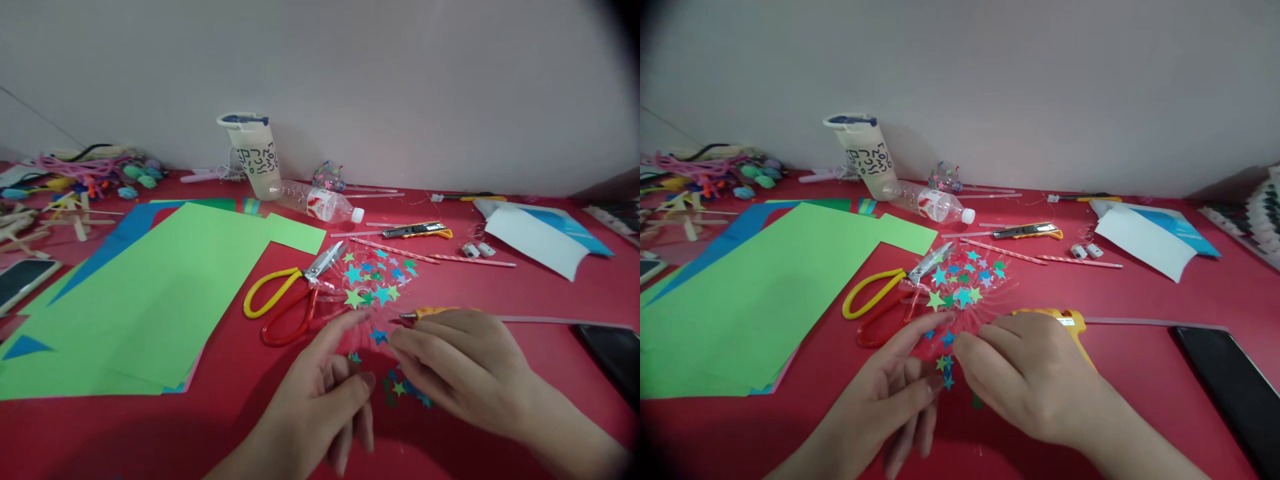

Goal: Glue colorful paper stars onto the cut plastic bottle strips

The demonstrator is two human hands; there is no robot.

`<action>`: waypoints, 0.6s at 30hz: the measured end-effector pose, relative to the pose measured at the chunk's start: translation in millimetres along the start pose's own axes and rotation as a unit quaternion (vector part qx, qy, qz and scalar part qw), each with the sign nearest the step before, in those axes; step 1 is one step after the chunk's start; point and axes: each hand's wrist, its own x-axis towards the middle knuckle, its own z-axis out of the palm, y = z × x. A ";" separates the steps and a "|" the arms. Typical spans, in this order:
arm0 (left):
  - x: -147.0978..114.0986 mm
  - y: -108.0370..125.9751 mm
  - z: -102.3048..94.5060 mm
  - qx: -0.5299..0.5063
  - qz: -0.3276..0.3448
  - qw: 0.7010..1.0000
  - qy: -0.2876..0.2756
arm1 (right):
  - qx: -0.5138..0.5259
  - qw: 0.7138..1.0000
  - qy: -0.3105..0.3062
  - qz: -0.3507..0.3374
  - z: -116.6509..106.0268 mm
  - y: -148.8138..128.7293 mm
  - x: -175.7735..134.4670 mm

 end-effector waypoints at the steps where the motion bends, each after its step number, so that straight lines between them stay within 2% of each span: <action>1: 0.1 -0.5 -0.3 -0.004 0.002 1.000 -0.001 | -0.001 1.000 -0.005 0.001 1.0 0.2 0.9; 6: -2.3 4.5 2.1 0.007 -0.019 1.000 0.011 | 0.016 1.000 -0.010 0.024 5.0 1.0 4.2; 18: -3.5 5.5 8.3 0.101 -0.011 0.988 0.113 | 0.081 0.993 -0.027 0.084 0.9 -5.6 6.4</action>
